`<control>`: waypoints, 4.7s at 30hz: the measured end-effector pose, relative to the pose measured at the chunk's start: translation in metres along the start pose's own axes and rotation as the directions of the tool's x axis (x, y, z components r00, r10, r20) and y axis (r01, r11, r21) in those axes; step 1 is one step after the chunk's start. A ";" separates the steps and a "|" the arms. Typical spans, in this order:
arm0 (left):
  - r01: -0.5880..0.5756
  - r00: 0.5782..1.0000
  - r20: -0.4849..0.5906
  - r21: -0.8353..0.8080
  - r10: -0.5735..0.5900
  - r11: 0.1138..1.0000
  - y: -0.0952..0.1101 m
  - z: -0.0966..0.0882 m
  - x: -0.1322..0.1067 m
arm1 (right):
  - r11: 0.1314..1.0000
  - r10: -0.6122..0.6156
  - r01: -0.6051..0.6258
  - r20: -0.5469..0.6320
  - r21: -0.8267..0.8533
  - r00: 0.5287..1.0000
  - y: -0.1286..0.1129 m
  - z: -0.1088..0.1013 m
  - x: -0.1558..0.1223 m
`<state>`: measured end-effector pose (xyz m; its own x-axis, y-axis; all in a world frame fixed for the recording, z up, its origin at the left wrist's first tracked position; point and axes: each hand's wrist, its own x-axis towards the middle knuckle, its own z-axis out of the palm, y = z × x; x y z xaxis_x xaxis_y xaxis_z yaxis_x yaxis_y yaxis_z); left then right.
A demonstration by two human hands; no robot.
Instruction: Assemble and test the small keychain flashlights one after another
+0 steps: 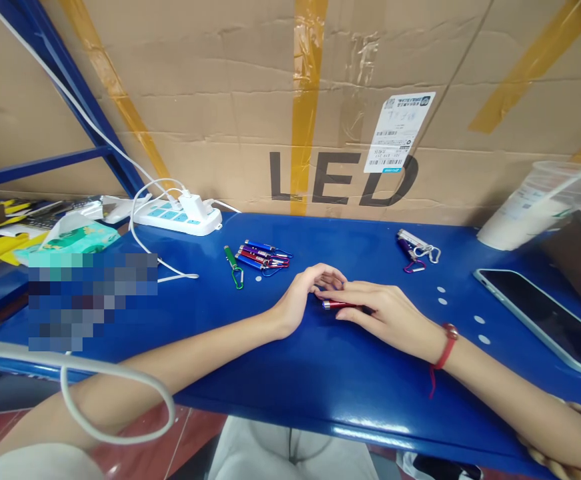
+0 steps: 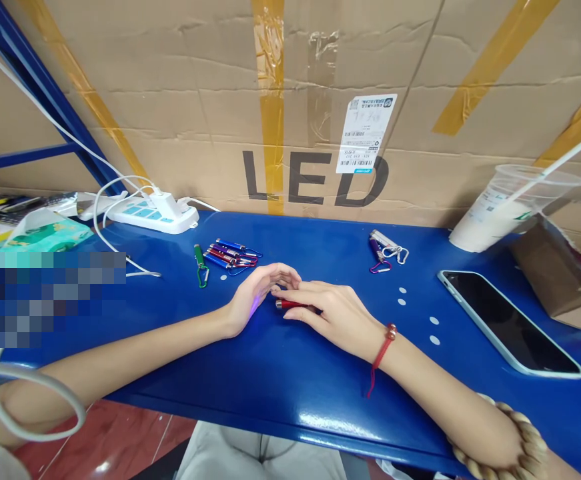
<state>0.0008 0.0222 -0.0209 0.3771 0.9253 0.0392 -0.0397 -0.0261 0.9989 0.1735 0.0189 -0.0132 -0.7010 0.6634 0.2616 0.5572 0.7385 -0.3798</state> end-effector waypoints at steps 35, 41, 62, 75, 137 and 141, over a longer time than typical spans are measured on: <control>-0.041 0.999 0.032 0.055 0.040 0.998 -0.002 -0.001 0.000 | 1.000 0.017 -0.017 -0.024 -0.016 1.000 0.005 0.003 0.000; -0.064 0.997 0.036 0.056 0.062 0.996 -0.006 -0.003 0.000 | 1.000 0.003 -0.003 -0.013 -0.008 1.000 0.007 0.003 0.001; -0.036 0.998 0.045 0.070 0.033 0.997 -0.004 -0.002 0.002 | 1.000 0.025 -0.026 -0.068 -0.014 0.997 0.004 0.003 0.001; -0.021 0.999 0.032 0.075 0.019 0.997 0.003 0.000 -0.002 | 1.000 -0.011 0.011 -0.036 0.000 0.999 0.007 0.002 0.001; 0.541 0.808 -0.563 0.826 0.174 0.161 0.015 -0.155 0.021 | 0.941 0.283 -0.336 -0.616 0.032 0.735 0.083 -0.008 0.003; 0.475 0.845 -0.496 0.868 0.198 0.145 0.012 -0.153 0.023 | 0.950 0.275 -0.309 -0.589 0.045 0.760 0.080 -0.008 0.004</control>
<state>-0.1327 0.1007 -0.0121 -0.1481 0.9648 0.2173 0.9764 0.1078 0.1870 0.2194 0.0815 -0.0355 -0.1177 0.7781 0.6170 0.7260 0.4914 -0.4811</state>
